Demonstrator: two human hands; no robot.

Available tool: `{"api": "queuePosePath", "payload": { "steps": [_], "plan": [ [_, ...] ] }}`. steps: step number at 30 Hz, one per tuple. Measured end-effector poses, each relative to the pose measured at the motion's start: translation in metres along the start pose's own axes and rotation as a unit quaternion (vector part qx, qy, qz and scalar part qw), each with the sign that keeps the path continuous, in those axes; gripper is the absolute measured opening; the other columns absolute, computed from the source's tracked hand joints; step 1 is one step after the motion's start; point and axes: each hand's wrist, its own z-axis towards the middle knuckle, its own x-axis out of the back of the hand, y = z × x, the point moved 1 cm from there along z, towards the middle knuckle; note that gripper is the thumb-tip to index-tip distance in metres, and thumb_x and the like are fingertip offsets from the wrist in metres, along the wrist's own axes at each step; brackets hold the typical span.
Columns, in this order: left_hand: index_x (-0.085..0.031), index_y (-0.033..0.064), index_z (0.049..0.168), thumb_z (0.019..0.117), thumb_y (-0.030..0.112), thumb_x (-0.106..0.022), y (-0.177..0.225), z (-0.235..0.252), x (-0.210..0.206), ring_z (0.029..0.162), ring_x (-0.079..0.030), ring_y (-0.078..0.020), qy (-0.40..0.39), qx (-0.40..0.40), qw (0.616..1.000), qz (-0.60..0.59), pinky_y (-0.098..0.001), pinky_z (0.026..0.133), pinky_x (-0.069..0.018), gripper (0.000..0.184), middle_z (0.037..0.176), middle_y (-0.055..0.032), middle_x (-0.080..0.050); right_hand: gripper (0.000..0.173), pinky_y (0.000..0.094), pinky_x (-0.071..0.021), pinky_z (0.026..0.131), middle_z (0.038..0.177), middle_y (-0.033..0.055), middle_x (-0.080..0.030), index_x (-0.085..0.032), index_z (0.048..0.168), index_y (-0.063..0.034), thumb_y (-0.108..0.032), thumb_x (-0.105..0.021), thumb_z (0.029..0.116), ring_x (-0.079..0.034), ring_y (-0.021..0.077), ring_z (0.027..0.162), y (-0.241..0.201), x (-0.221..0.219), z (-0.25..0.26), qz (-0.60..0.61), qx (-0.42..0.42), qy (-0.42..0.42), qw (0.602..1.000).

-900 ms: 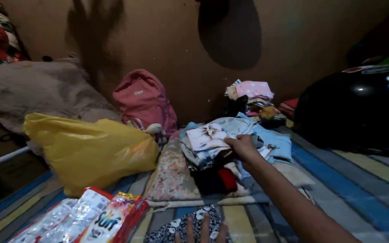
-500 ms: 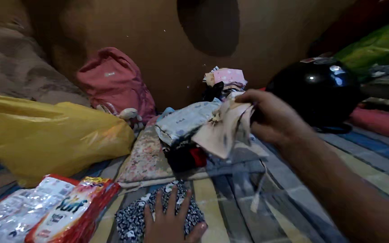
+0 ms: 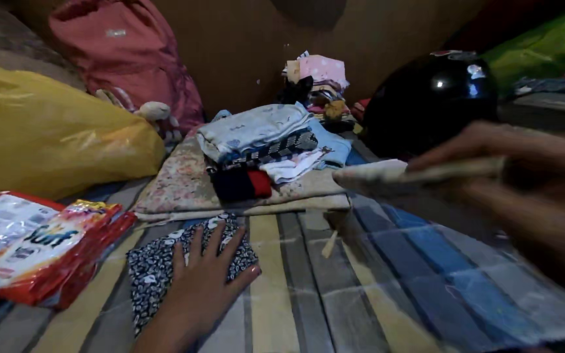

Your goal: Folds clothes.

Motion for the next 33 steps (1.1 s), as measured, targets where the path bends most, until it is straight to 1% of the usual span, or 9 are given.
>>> {"api": "queuePosePath", "payload": {
  "steps": [3, 5, 8, 11, 13, 18, 20, 27, 33],
  "plan": [
    [-0.033, 0.0210, 0.161, 0.0977, 0.066, -0.046, -0.003, 0.000, -0.003, 0.154, -0.005, -0.0502, 0.026, -0.009, 1.000, 0.002, -0.0759, 0.114, 0.0034, 0.079, 0.169, -0.0182, -0.017, 0.029, 0.0559, -0.0534, 0.070, 0.096, 0.0191, -0.070, -0.074, 0.110, -0.0045, -0.020, -0.069, 0.0872, -0.069, 0.0395, 0.086, -0.019, -0.046, -0.063, -0.090, 0.075, -0.160, 0.980],
    [-0.037, 0.0178, 0.160, 0.0970, 0.065, -0.047, -0.004, -0.002, -0.006, 0.153, -0.009, -0.0529, 0.061, -0.024, 0.998, 0.002, -0.0779, 0.113, 0.0010, 0.079, 0.167, -0.0216, -0.020, 0.036, 0.0638, -0.0501, 0.085, 0.111, 0.0242, -0.069, -0.070, 0.123, -0.0030, -0.024, -0.069, 0.0942, -0.066, 0.0476, 0.104, -0.028, -0.060, -0.087, -0.056, 0.049, -0.278, 0.958],
    [-0.061, 0.0063, 0.140, 0.0946, 0.054, -0.053, 0.003, -0.004, -0.018, 0.140, -0.032, -0.0627, 0.218, -0.132, 0.967, 0.018, -0.0863, 0.103, -0.0105, 0.066, 0.151, -0.0304, -0.045, 0.036, 0.0612, -0.0475, 0.090, 0.110, 0.0210, -0.071, -0.070, 0.120, -0.0019, -0.030, -0.064, 0.0987, -0.066, 0.0435, 0.106, -0.022, -0.049, -0.089, -0.004, 0.028, -0.263, 0.964],
    [-0.073, 0.0060, 0.119, 0.0985, 0.039, -0.053, 0.029, 0.000, -0.020, 0.128, -0.053, -0.0556, 0.276, -0.245, 0.929, -0.004, -0.0846, 0.098, -0.0221, 0.043, 0.129, -0.0219, -0.067, 0.034, 0.0526, -0.0525, 0.081, 0.101, 0.0185, -0.073, -0.070, 0.114, 0.0015, -0.027, -0.057, 0.1008, -0.070, 0.0357, 0.094, 0.005, -0.037, -0.079, 0.007, -0.009, -0.148, 0.989],
    [-0.075, 0.0078, 0.113, 0.1014, 0.033, -0.050, 0.054, 0.012, -0.019, 0.123, -0.060, -0.0455, 0.259, -0.289, 0.921, -0.041, -0.0799, 0.099, -0.0285, 0.038, 0.118, -0.0137, -0.073, 0.034, 0.0341, -0.0559, 0.075, 0.091, 0.0085, -0.072, -0.071, 0.109, -0.0029, -0.029, -0.050, 0.1029, -0.069, 0.0176, 0.082, 0.038, -0.044, -0.083, 0.017, -0.056, -0.074, 0.996],
    [-0.059, 0.0050, 0.140, 0.1049, 0.043, -0.051, 0.117, 0.041, -0.009, 0.139, -0.046, -0.0337, -0.003, -0.237, 0.962, -0.134, -0.0669, 0.115, -0.0209, 0.052, 0.142, -0.0142, -0.059, 0.035, 0.0197, -0.0484, 0.057, 0.076, -0.0024, -0.061, -0.068, 0.107, -0.0067, -0.030, -0.042, 0.1046, -0.054, 0.0011, 0.061, 0.080, -0.058, -0.101, 0.077, -0.198, -0.073, 0.974],
    [-0.063, 0.0053, 0.134, 0.1034, 0.039, -0.057, 0.130, 0.048, -0.014, 0.141, -0.043, -0.0325, -0.047, -0.223, 0.963, -0.144, -0.0644, 0.116, -0.0192, 0.046, 0.141, -0.0133, -0.058, 0.033, 0.0174, -0.0466, 0.054, 0.075, -0.0054, -0.059, -0.068, 0.104, -0.0097, -0.030, -0.042, 0.1044, -0.052, -0.0010, 0.059, 0.080, -0.058, -0.101, 0.052, -0.192, -0.083, 0.976],
    [-0.075, 0.0088, 0.100, 0.0949, 0.020, -0.066, 0.117, 0.052, -0.032, 0.110, -0.065, -0.0239, 0.190, -0.341, 0.900, -0.195, -0.0591, 0.094, -0.0432, 0.016, 0.111, -0.0043, -0.072, 0.020, 0.0182, -0.0478, 0.055, 0.077, -0.0021, -0.060, -0.069, 0.097, -0.0075, -0.018, -0.052, 0.0991, -0.055, 0.0018, 0.061, 0.073, -0.059, -0.091, -0.002, -0.140, -0.085, 0.986],
    [-0.067, 0.0103, 0.101, 0.1002, 0.026, -0.057, 0.105, 0.059, -0.029, 0.079, -0.060, -0.0092, 0.169, -0.314, 0.903, -0.241, -0.0504, 0.090, -0.0425, 0.018, 0.083, 0.0035, -0.064, 0.022, 0.0221, -0.0479, 0.058, 0.080, 0.0009, -0.059, -0.068, 0.103, -0.0048, -0.022, -0.053, 0.1022, -0.054, 0.0051, 0.063, 0.064, -0.056, -0.088, 0.030, -0.198, -0.106, 0.974]
  ]
}}
